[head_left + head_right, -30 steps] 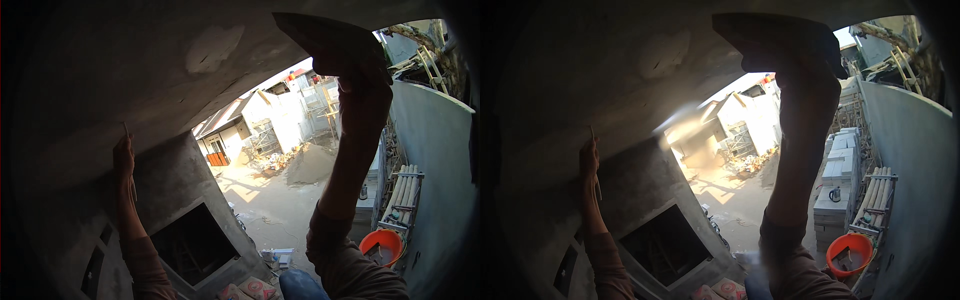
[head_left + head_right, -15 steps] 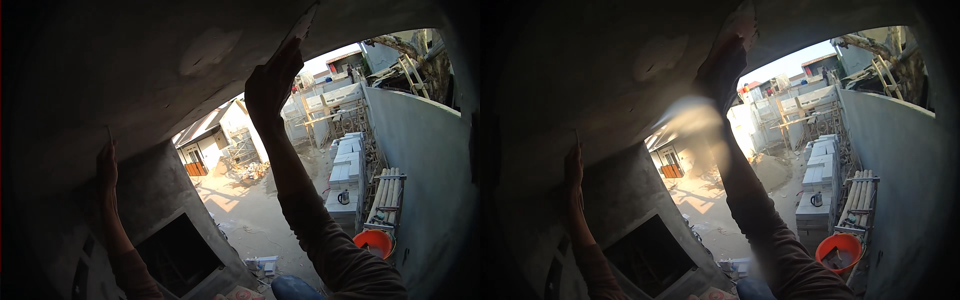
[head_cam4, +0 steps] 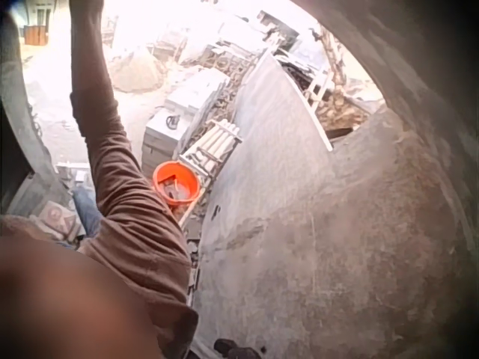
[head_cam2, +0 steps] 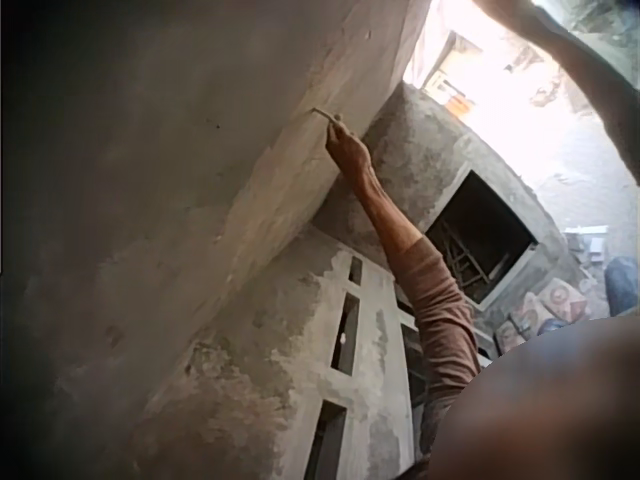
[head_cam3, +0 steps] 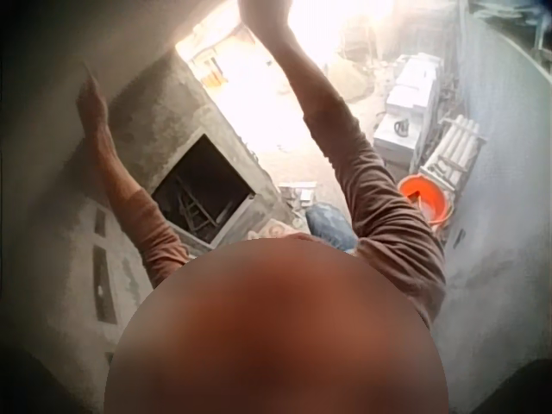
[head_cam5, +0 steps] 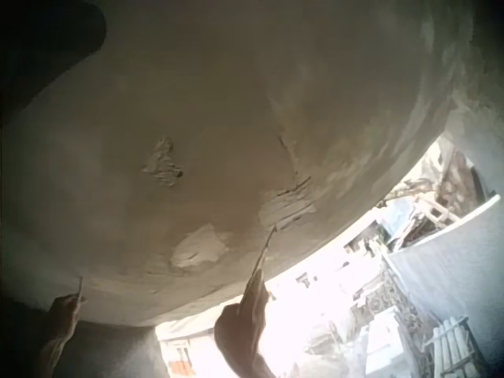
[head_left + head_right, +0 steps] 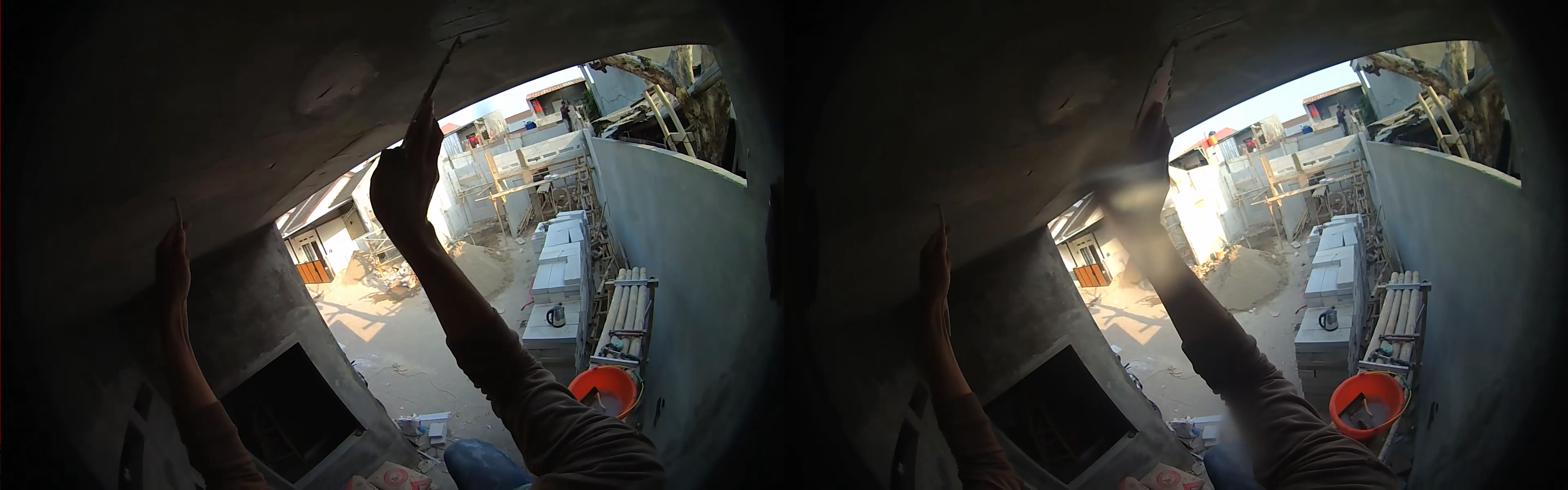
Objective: The person applies plaster to a concrete ceiling using a trowel and a hawk. They scoop wet plaster from a bucket onto the hawk and then spread it across the ceiling surface in multiple passes.
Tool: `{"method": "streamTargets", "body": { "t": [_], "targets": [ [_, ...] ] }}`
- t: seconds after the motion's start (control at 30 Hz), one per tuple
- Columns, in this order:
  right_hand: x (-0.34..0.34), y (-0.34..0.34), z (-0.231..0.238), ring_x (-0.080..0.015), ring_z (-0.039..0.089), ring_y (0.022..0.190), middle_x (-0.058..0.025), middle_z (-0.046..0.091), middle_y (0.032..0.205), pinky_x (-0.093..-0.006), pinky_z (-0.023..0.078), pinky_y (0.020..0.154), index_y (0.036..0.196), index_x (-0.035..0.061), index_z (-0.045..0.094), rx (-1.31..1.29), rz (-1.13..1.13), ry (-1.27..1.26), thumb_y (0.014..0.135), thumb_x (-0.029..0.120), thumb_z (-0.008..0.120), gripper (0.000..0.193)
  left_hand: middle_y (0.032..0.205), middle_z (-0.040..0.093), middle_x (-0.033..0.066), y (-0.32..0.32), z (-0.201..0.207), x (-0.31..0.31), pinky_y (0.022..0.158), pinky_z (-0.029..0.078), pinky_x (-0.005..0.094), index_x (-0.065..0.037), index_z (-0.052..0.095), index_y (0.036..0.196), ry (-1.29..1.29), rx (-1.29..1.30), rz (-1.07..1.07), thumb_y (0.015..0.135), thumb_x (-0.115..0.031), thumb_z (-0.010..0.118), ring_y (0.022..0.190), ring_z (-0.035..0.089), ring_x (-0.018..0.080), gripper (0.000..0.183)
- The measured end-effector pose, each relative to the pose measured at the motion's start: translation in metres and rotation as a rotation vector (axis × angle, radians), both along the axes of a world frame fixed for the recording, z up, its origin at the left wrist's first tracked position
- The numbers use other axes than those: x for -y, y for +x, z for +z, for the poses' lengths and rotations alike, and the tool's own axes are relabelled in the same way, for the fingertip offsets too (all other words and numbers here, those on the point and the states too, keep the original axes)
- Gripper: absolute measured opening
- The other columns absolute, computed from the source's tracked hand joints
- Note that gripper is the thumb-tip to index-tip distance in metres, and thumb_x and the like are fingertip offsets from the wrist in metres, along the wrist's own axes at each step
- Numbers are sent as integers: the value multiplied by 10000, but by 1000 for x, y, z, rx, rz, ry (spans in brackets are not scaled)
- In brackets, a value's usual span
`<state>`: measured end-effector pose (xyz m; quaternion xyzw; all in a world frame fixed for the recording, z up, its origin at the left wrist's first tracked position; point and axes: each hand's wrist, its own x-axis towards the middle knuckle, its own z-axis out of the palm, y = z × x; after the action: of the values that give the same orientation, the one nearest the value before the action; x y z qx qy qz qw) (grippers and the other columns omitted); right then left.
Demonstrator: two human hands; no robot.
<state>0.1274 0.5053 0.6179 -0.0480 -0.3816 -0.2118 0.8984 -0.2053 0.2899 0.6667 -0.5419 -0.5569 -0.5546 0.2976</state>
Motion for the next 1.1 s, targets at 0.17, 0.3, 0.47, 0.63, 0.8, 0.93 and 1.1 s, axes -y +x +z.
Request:
{"method": "streamTargets", "body": {
  "t": [0.17,0.3,0.47,0.63,0.8,0.93,1.1],
  "targets": [
    [-26,102,53,-170,595,571,-95,638,728,-310,468,501,968,19,587,-38,955,-61,952,150,563,135,752,404,-68,-3,0,-7,576,333,257,-23,616,1270,10,37,-21,1049,-324,420,639,339,62,423],
    [-22,124,63,-129,532,470,-54,577,579,-285,412,438,791,54,598,112,907,113,939,186,589,198,770,418,-63,-1,-1,-10,578,334,255,-23,605,1293,33,55,-50,1047,-316,418,645,340,61,425],
    [30,90,60,-208,598,596,-86,582,650,-356,479,573,849,17,575,-63,302,-35,903,91,567,91,757,413,-67,0,1,-6,564,323,247,-20,604,1290,21,47,-40,1046,-311,418,636,333,55,423],
    [91,52,36,-396,628,940,-257,560,1135,-498,515,745,1300,-13,455,-35,150,-59,800,-28,542,507,718,375,-82,1,3,-5,521,289,241,-32,632,1248,-3,33,-82,1047,-312,418,593,312,45,406],
    [94,22,-3,-440,590,1071,-274,470,1313,-468,538,797,1463,24,335,280,129,-14,742,-132,520,760,708,356,-87,7,-1,-4,498,254,221,-43,626,1264,41,124,-83,1048,-327,428,573,274,31,409],
    [43,35,-7,-435,564,1126,-287,459,1327,-448,533,811,1486,-24,289,88,90,4,748,-115,511,775,696,333,-92,12,-2,-4,485,230,214,-50,618,1289,33,140,-114,1049,-343,429,558,247,26,423],
    [-22,68,75,-466,535,1074,-329,415,1321,-507,460,907,1516,-32,160,-193,108,-94,804,-38,517,796,687,317,-88,12,-2,-10,484,221,219,-48,611,1300,39,134,-78,1049,-353,425,553,244,28,436]
  ]
}}
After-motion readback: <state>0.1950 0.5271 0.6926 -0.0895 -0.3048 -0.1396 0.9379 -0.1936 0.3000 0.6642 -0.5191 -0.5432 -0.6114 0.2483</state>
